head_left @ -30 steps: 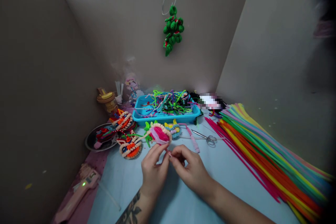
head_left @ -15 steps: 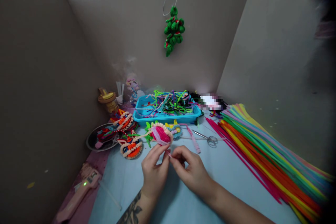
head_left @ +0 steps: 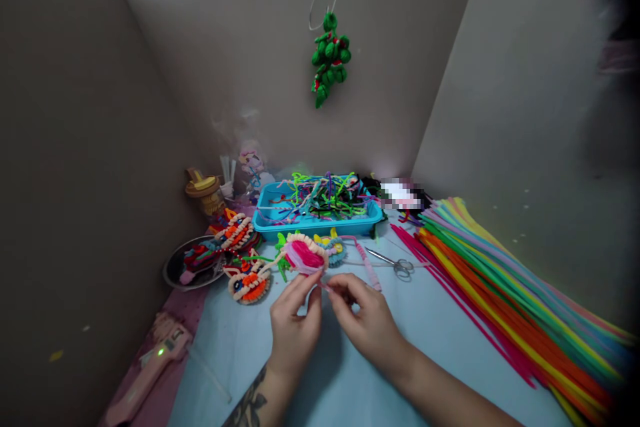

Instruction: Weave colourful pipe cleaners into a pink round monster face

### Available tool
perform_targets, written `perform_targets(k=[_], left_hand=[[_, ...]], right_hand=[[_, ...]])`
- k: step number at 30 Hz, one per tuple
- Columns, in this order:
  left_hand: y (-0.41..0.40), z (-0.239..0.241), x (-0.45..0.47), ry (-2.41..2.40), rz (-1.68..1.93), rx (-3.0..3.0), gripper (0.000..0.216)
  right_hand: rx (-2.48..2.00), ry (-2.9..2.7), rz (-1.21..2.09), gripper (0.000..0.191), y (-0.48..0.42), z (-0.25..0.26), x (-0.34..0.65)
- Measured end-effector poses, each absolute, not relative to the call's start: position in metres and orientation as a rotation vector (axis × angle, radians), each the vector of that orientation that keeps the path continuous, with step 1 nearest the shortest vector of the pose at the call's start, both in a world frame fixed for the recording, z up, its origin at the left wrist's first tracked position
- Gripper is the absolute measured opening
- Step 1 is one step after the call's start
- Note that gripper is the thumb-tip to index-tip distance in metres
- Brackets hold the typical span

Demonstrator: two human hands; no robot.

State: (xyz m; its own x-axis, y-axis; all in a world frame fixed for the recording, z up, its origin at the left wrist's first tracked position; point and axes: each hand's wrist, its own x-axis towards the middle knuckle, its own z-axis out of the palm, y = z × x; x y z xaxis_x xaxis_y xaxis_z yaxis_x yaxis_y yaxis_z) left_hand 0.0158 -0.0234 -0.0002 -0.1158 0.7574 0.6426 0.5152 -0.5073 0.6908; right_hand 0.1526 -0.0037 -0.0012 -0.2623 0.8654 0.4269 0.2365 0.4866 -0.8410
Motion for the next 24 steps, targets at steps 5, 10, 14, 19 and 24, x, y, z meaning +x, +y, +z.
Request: perform_targets(k=[5, 10, 14, 19, 24], left_hand=[[-0.024, -0.002, 0.018, 1.353, 1.613, 1.988, 0.041], [-0.025, -0.003, 0.019, 1.304, 1.579, 2.009, 0.044], [-0.025, -0.004, 0.019, 1.296, 1.56, 2.023, 0.045], [-0.025, -0.004, 0.019, 1.298, 1.567, 2.03, 0.044], [-0.025, -0.005, 0.018, 1.312, 1.556, 2.025, 0.043]], right_hand=[[-0.951, -1.737, 0.789, 0.016, -0.001, -0.001, 0.153], [-0.989, -1.644, 0.929, 0.008, 0.001, -0.001, 0.152], [-0.993, -1.589, 1.016, 0.009, 0.002, 0.002, 0.152], [-0.974, -1.528, 1.157, 0.013, 0.004, 0.006, 0.152], [-0.922, -1.472, 1.369, 0.016, 0.007, 0.006, 0.153]])
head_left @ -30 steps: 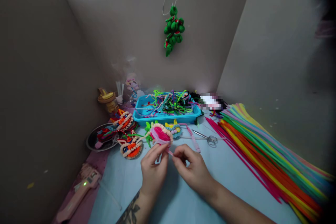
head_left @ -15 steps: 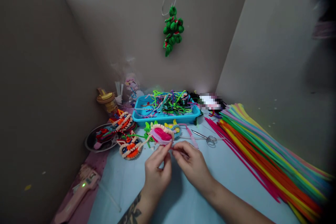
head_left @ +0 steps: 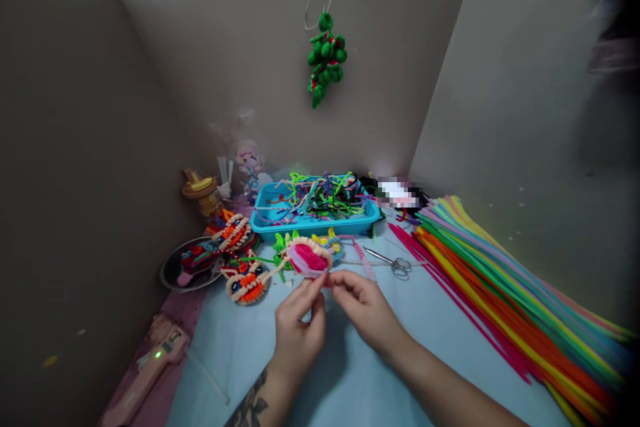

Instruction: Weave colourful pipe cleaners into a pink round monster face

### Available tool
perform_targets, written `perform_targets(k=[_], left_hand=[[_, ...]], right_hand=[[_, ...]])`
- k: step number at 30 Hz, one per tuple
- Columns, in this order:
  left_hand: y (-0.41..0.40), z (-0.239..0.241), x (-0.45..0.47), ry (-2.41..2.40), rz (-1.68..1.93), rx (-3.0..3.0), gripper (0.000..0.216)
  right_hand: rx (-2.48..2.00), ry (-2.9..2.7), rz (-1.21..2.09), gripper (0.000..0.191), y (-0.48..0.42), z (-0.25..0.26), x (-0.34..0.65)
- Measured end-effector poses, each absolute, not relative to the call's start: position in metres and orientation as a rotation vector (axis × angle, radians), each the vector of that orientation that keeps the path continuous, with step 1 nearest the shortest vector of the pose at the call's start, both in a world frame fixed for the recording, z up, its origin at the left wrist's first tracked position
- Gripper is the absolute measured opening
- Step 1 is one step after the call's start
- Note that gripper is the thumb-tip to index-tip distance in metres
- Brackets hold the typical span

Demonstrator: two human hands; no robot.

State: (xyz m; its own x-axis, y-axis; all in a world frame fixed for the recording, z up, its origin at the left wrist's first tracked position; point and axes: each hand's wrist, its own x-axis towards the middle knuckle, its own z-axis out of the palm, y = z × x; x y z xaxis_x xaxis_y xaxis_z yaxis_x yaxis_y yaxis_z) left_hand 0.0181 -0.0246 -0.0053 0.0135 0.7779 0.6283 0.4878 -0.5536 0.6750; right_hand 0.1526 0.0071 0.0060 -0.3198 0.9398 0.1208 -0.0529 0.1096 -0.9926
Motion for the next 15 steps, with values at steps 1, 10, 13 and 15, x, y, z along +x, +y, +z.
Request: perform_targets(k=[1, 10, 13, 15], left_hand=[[-0.0244, -0.0061, 0.0179, 1.322, 1.553, 2.014, 0.043], [-0.0237, -0.0073, 0.0179, 1.388, 1.57, 1.925, 0.042], [-0.0234, -0.0063, 0.0181, 1.402, 1.587, 1.938, 0.043], [-0.0235, -0.0059, 0.0182, 1.413, 1.603, 1.954, 0.043]], right_hand=[[-0.916, -1.463, 1.388, 0.015, 0.0071, 0.0058, 0.1525], [-1.006, -1.428, 1.25, 0.017, 0.0032, -0.0004, 0.1495], [-0.943, -1.426, 1.3, 0.018, 0.0057, 0.0004, 0.15], [-0.896, -1.433, 1.337, 0.018, 0.0075, 0.0019, 0.1509]])
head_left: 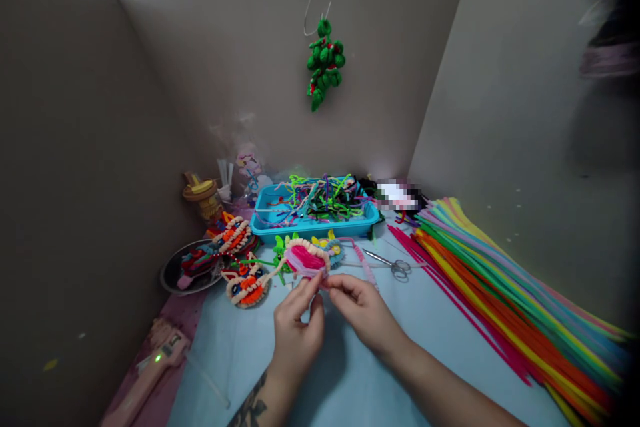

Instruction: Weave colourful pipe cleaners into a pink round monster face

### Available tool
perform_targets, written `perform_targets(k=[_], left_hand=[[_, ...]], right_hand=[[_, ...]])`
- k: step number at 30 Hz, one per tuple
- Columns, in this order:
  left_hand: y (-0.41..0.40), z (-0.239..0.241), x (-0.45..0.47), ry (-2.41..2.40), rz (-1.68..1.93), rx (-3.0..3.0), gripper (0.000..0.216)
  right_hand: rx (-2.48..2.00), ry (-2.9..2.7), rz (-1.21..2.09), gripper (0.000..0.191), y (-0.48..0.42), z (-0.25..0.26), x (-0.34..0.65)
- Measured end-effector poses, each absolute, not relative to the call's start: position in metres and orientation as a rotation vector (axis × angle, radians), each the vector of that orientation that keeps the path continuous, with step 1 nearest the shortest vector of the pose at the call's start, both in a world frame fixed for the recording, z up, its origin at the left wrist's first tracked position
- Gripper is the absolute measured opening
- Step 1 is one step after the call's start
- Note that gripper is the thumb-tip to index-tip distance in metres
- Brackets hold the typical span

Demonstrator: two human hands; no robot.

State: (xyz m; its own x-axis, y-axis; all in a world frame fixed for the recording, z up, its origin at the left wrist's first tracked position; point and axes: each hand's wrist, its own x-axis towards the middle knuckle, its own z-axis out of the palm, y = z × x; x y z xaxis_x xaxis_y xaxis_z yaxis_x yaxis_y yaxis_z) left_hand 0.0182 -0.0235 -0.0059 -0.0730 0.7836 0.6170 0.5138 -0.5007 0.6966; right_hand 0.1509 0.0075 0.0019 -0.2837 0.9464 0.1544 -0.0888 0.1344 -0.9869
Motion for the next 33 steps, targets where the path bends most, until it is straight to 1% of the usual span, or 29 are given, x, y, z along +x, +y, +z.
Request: perform_targets(k=[3, 5, 10, 14, 16, 25, 33], left_hand=[[-0.024, -0.005, 0.018, 1.419, 1.621, 1.981, 0.042], [-0.024, -0.004, 0.018, 1.428, 1.626, 2.018, 0.04], [-0.024, -0.005, 0.013, 1.458, 1.644, 2.178, 0.036], [-0.024, -0.005, 0.011, 1.476, 1.643, 2.266, 0.03], [-0.024, -0.005, 0.01, 1.5, 1.638, 2.284, 0.028], [-0.022, -0.004, 0.012, 1.458, 1.645, 2.235, 0.028], [-0.021, -0.001, 0.011, 1.44, 1.693, 1.997, 0.024]], right_hand=[[-0.87, -1.451, 1.341, 0.017, 0.008, 0.003, 0.152], [-0.913, -1.481, 1.284, 0.016, 0.007, 0.003, 0.152], [-1.022, -1.621, 1.033, 0.015, 0.002, 0.004, 0.153], [-1.007, -1.72, 0.822, 0.017, -0.001, 0.006, 0.154], [-0.992, -1.756, 0.775, 0.016, -0.002, 0.007, 0.155], [-1.025, -1.726, 0.771, 0.018, 0.002, 0.01, 0.158], [-1.031, -1.703, 0.837, 0.017, 0.004, 0.012, 0.158]])
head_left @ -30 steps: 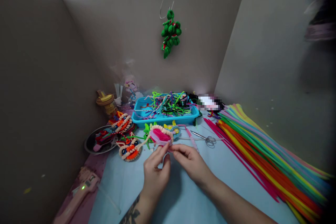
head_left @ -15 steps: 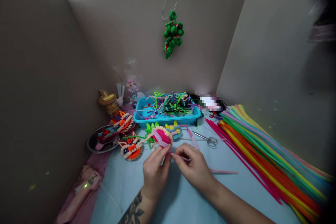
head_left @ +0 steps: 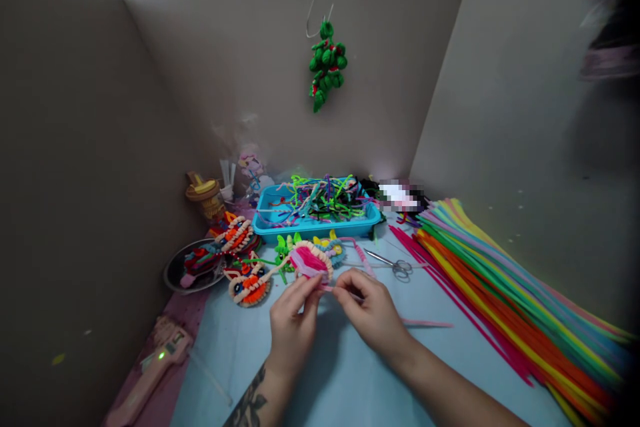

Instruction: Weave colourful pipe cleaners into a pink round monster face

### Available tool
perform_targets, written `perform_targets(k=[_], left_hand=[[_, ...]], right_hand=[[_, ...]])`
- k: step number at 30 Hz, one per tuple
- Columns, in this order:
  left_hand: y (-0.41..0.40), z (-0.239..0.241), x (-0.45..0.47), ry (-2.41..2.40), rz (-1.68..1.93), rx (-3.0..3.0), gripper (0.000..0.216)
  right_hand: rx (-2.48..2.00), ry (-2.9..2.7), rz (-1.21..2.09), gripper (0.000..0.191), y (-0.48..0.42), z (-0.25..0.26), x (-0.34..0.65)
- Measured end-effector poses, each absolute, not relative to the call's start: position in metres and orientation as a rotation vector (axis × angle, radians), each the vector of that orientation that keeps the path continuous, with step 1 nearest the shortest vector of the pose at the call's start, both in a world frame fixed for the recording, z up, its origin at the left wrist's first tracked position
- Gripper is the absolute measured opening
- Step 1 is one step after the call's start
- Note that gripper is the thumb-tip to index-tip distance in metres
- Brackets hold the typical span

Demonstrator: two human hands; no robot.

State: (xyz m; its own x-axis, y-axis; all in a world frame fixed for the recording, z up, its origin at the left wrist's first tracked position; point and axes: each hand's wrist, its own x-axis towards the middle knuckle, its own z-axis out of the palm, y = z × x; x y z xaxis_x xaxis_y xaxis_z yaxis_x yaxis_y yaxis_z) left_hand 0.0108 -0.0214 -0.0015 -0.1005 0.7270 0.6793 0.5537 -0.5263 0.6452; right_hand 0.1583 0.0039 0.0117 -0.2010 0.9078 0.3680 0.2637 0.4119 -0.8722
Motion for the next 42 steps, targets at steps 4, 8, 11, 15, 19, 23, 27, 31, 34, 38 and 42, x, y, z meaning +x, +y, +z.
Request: perform_targets(k=[4, 8, 11, 15, 19, 23, 27, 31, 34, 38, 42], left_hand=[[-0.021, 0.0, 0.011, 1.479, 1.654, 1.735, 0.016], [-0.019, 0.0, 0.013, 1.468, 1.653, 1.397, 0.013], [-0.016, -0.002, 0.013, 1.442, 1.635, 1.172, 0.016], [-0.01, -0.013, 0.011, 1.348, 1.619, 0.969, 0.026], [-0.007, -0.023, 0.01, 1.163, 1.629, 0.88, 0.036], [-0.007, -0.024, 0.011, 1.136, 1.636, 0.857, 0.036], [-0.007, -0.019, 0.013, 1.144, 1.667, 0.798, 0.033], [-0.006, -0.016, 0.016, 1.14, 1.705, 0.71, 0.032], [-0.005, -0.016, 0.016, 1.118, 1.726, 0.672, 0.032], [-0.004, -0.018, 0.015, 1.089, 1.744, 0.67, 0.029], [-0.004, -0.018, 0.014, 1.074, 1.734, 0.668, 0.029]], right_hand=[[-1.013, -1.731, 0.805, 0.017, 0.003, 0.012, 0.159], [-0.981, -1.801, 0.709, 0.014, 0.001, 0.008, 0.159], [-0.961, -1.852, 0.644, 0.013, 0.0, 0.005, 0.157], [-0.962, -1.871, 0.62, 0.012, -0.001, 0.003, 0.156], [-1.001, -1.826, 0.639, 0.012, 0.0, 0.004, 0.156], [-1.024, -1.816, 0.665, 0.012, 0.001, 0.006, 0.156], [-1.018, -1.82, 0.687, 0.012, 0.0, 0.008, 0.155], [-1.001, -1.844, 0.695, 0.012, -0.001, 0.006, 0.154], [-0.991, -1.847, 0.694, 0.013, -0.001, 0.003, 0.154], [-0.997, -1.84, 0.692, 0.014, -0.001, 0.002, 0.154], [-0.997, -1.819, 0.724, 0.014, -0.003, 0.002, 0.153]])
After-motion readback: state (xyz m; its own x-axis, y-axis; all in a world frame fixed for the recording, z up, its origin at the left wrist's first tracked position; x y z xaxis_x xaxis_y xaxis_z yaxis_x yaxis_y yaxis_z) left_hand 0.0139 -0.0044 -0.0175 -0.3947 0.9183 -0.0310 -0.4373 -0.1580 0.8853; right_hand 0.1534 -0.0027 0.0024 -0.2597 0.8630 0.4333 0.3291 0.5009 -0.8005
